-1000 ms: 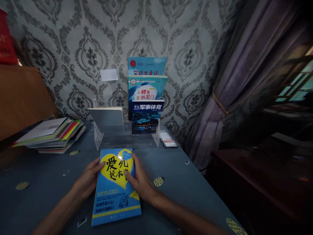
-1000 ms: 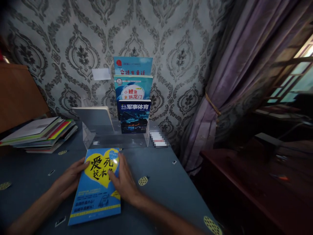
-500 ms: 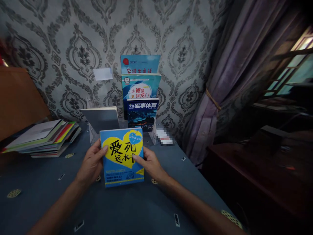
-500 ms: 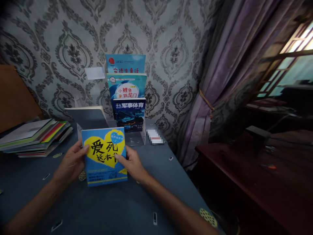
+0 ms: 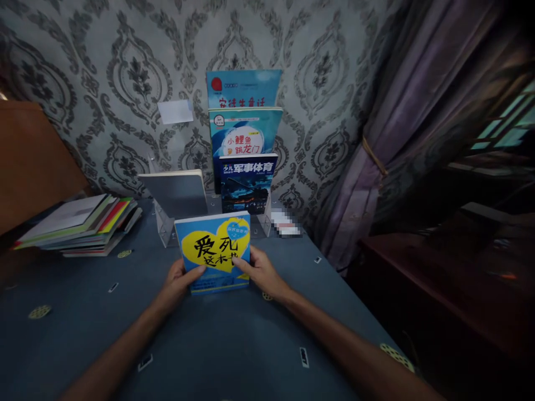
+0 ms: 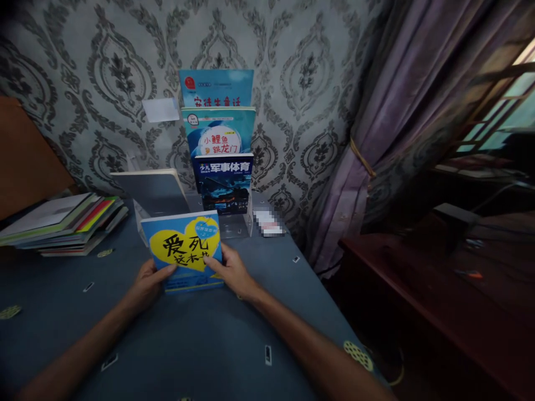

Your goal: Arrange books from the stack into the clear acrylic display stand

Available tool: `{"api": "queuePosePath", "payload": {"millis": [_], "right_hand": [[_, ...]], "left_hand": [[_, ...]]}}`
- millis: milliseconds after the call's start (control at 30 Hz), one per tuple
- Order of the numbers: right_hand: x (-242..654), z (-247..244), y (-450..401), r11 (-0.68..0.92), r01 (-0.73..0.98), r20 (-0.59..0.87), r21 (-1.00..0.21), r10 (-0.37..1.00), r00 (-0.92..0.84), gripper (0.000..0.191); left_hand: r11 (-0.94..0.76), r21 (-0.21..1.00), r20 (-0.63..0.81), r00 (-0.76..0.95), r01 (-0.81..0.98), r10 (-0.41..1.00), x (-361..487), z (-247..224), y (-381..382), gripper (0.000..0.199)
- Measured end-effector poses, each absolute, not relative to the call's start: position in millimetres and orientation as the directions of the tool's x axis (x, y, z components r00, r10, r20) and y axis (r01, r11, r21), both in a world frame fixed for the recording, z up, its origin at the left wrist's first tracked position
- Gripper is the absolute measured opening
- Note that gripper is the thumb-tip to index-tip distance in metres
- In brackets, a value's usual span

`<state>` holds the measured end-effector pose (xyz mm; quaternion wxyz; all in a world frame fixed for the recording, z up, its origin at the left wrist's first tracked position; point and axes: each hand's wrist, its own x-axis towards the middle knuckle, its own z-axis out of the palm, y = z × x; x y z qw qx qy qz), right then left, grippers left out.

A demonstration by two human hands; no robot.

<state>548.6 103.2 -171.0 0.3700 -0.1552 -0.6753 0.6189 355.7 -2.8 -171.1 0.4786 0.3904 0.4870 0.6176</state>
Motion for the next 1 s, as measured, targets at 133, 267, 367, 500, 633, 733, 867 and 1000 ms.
{"api": "queuePosePath", "payload": {"millis": [133,267,367,500,633,733,867,1000], "right_hand": [[547.3,-172.7,101.3,0.155,-0.218,0.264,-0.964,0.687,-0.677,0.05],[548.1,-173.6,101.2,0.152,-0.215,0.26,-0.965,0.684,-0.681,0.05],[548.2,-176.3,102.9,0.18,-0.172,0.249,-0.969,0.711,-0.658,0.05],[545.8,-180.1,104.5,0.172,-0.129,0.215,-0.977,0.743,-0.634,0.054],[544.5,-180.0,103.6,0.153,-0.121,0.195,-0.981,0.757,-0.624,0.055],[545.1,-179.3,103.2,0.156,-0.119,0.197,-0.98,0.768,-0.61,0.053],[545.4,-180.0,101.6,0.169,-0.108,0.2,-0.98,0.762,-0.616,0.052],[546.7,-180.1,102.6,0.198,-0.094,0.211,-0.976,0.735,-0.644,0.055]], "left_hand": [[-0.051,0.978,0.002,-0.235,-0.204,0.972,352.3,-182.6,-1.4,0.047],[-0.063,0.98,0.018,-0.228,-0.191,0.974,351.1,-185.0,0.4,0.047],[-0.066,0.98,0.028,-0.193,-0.19,0.981,351.4,-184.1,1.2,0.05],[-0.093,0.986,0.068,-0.167,-0.142,0.984,350.2,-181.1,1.0,0.054],[-0.113,0.988,0.095,-0.16,-0.102,0.982,349.1,-178.8,-0.1,0.057],[-0.13,0.988,0.117,-0.146,-0.081,0.982,348.2,-179.0,-0.5,0.056],[-0.154,0.988,0.149,-0.147,-0.024,0.978,346.4,-179.9,-2.7,0.057],[-0.128,0.991,0.135,-0.189,0.045,0.973,345.2,-179.2,-5.0,0.054]]}}
